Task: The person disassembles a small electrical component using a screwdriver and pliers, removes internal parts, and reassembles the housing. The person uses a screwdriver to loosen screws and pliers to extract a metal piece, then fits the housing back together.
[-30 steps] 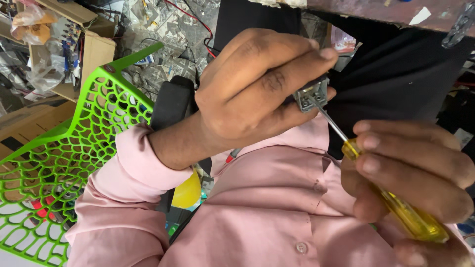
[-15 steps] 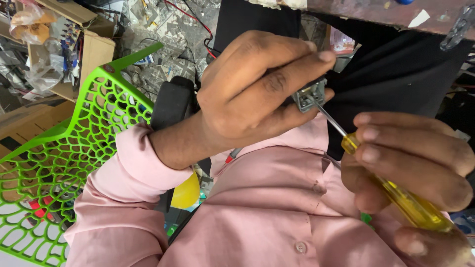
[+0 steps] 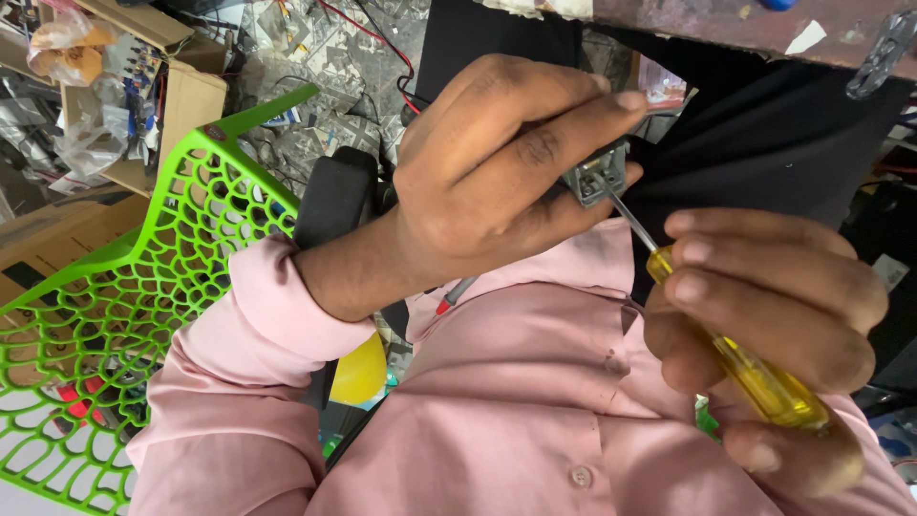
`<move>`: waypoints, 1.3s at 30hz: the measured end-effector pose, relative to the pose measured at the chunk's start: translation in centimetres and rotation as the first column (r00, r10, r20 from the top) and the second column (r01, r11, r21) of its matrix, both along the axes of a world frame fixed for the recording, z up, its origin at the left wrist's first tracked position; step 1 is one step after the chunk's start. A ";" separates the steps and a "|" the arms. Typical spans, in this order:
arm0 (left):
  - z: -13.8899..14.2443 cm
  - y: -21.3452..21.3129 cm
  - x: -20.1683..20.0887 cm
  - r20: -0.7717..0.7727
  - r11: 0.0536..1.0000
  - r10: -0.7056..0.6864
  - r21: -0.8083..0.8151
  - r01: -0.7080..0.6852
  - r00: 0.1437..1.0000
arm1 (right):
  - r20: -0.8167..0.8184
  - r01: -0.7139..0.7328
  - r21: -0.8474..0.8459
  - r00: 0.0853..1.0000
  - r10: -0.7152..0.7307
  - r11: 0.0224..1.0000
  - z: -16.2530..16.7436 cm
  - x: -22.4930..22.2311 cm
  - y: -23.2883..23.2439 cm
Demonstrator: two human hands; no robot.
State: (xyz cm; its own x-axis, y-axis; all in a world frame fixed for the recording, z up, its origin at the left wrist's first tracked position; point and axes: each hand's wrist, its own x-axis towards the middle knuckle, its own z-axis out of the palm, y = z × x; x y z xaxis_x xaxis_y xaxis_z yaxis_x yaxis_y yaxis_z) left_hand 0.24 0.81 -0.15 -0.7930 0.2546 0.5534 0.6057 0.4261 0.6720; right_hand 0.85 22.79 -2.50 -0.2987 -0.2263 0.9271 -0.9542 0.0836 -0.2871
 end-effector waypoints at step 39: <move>2.4 2.2 -0.6 0.025 0.992 0.104 -0.068 -0.103 0.994 | 0.208 -0.144 0.128 0.971 0.116 0.981 5.6 -2.9 1.6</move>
